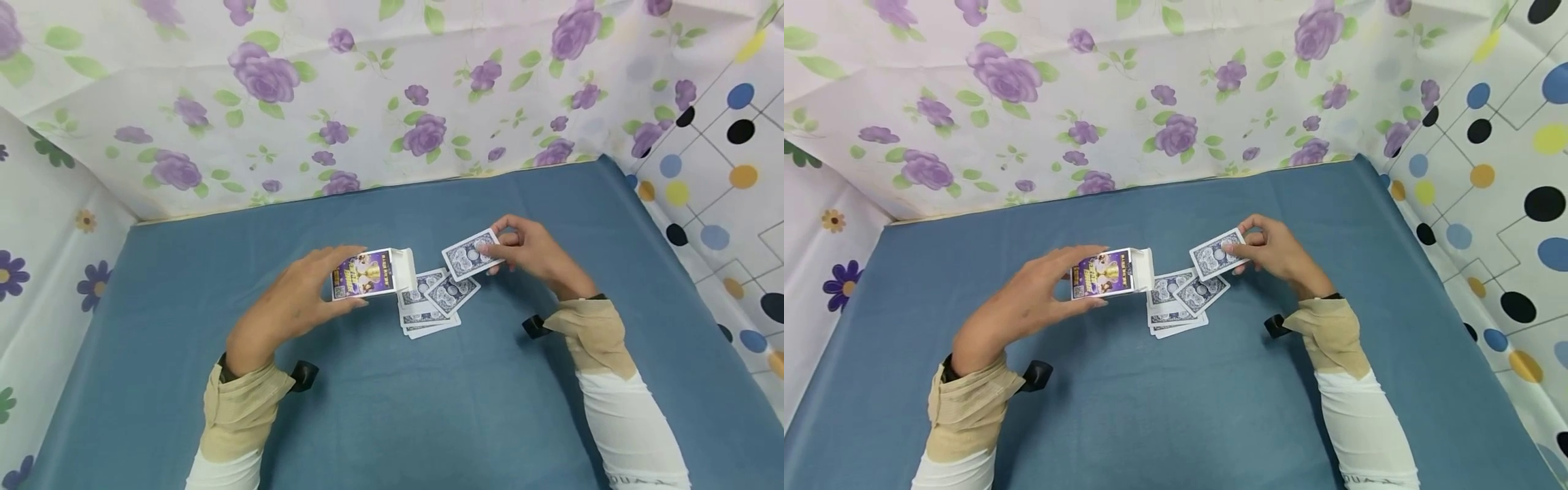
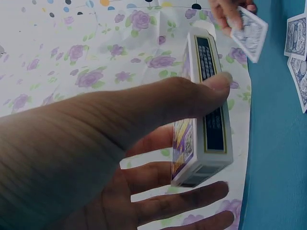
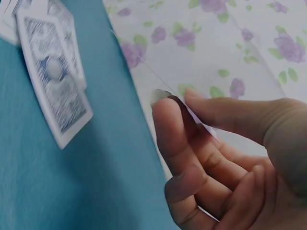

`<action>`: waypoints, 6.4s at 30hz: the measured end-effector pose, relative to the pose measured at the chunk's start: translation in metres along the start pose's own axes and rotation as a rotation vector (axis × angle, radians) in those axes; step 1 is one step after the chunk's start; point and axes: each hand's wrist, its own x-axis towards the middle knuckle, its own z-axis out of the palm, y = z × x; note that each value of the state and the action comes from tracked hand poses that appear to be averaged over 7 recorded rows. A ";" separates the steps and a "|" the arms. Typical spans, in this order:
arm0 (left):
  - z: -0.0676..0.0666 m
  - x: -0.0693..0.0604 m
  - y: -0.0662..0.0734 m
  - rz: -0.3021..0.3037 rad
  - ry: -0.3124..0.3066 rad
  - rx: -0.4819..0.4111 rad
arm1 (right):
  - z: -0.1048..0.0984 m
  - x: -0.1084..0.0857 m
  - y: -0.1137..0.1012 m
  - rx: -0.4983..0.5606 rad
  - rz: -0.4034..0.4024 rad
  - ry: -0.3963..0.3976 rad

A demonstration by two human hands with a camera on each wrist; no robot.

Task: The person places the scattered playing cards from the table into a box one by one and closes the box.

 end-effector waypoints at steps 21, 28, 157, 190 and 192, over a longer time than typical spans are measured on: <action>0.003 0.004 0.000 0.060 0.009 -0.009 | 0.015 -0.034 -0.055 0.301 -0.181 0.053; 0.004 0.005 0.002 0.041 0.014 -0.065 | 0.029 -0.040 -0.066 0.305 -0.180 -0.023; 0.036 0.015 0.022 0.222 0.072 0.118 | 0.100 -0.043 -0.064 -0.058 -0.261 -0.137; 0.034 0.013 0.019 0.176 0.070 0.093 | 0.064 -0.048 -0.070 -0.169 -0.340 -0.053; 0.033 0.014 0.019 0.173 0.068 0.090 | 0.058 -0.047 -0.069 -0.193 -0.350 -0.008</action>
